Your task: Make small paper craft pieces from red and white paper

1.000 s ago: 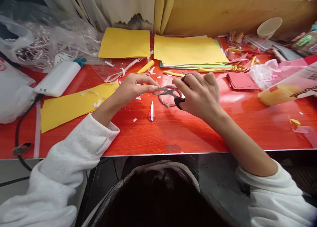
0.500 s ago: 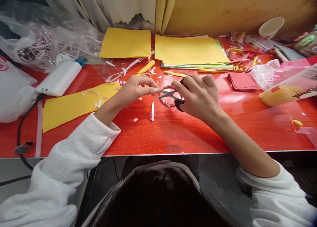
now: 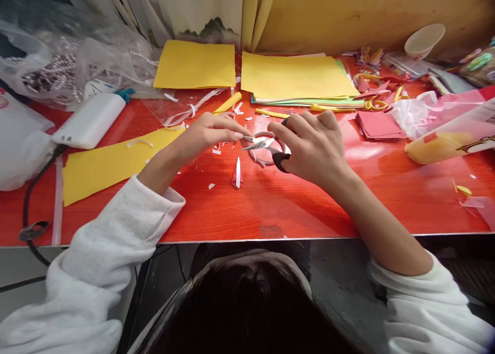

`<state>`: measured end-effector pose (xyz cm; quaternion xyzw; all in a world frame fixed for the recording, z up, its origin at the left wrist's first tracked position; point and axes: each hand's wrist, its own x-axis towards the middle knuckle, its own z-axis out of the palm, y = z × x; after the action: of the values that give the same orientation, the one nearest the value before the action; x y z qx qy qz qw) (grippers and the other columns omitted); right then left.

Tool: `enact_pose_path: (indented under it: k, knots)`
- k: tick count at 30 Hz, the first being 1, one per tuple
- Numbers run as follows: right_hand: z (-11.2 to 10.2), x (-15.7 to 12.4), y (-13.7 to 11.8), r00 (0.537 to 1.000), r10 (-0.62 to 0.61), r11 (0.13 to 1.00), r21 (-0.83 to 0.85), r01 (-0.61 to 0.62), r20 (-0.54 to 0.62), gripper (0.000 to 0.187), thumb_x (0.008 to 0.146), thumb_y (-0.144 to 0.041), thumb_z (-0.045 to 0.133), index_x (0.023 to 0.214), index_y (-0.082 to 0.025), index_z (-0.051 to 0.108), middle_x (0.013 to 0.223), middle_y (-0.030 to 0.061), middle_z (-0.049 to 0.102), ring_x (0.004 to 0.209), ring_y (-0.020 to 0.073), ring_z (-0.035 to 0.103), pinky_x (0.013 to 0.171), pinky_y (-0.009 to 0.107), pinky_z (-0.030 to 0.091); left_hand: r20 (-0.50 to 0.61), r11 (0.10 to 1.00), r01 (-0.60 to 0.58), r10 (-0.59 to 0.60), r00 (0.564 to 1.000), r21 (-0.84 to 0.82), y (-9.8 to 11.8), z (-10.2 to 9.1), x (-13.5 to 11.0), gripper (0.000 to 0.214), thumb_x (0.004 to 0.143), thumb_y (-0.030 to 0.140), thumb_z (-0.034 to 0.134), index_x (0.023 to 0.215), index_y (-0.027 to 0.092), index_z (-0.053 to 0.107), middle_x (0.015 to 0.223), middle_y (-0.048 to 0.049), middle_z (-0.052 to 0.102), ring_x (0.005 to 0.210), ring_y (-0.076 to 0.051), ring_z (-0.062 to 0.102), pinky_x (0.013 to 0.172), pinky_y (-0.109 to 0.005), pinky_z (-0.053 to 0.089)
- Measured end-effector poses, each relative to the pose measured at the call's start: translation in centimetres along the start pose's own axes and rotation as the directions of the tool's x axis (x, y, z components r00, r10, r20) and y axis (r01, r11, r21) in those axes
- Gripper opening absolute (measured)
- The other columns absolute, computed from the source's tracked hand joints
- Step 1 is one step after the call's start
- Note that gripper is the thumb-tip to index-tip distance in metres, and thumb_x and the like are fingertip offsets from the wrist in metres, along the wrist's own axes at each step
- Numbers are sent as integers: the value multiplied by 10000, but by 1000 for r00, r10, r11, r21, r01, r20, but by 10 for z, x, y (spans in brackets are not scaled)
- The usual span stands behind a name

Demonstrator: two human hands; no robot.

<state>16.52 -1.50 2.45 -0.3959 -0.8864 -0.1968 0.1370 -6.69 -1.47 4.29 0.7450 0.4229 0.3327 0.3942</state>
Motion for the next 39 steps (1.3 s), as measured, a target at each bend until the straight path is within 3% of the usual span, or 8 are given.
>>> enact_pose_path:
  k: [3,13,26,35,39]
  knots:
    - [0,0,1,1000,-6,1000,-6,6,5,463,729,-123,511,1179,-229,511,954,76,556,867,241,492,765,388,277,37,1000,1,-1,999,-13,-3,-3,0,231,771,226,549,887,246,748,862,-10,703,910,-200,621,851,-368,468]
    - [1,-1,1,999,-35,999,-8,35,15,464,722,-106,503,1168,-230,519,948,75,567,876,240,490,783,393,280,0,994,37,-37,999,101,-3,1,0,179,761,274,609,859,230,752,815,-5,683,847,-177,625,821,-336,481]
    - [2,-2,1,999,-48,998,-30,48,-2,421,757,-95,478,1160,-208,527,939,78,568,859,231,496,771,384,280,-78,998,55,-52,996,34,-4,11,2,142,732,266,631,760,195,752,759,-12,700,799,-163,628,800,-315,489]
    - [0,0,4,999,-39,999,-2,39,-3,452,740,-110,505,1178,-218,521,931,76,569,850,235,490,764,384,275,52,995,49,-44,998,-90,-10,0,3,259,773,211,515,867,211,757,808,4,713,927,-198,634,891,-344,448]
    - [0,-1,4,999,-51,999,-11,51,3,449,739,-105,500,1172,-222,518,929,72,562,837,226,485,766,382,274,46,998,51,-49,998,-43,-11,0,3,233,763,217,544,863,209,755,812,3,715,924,-205,640,873,-336,451]
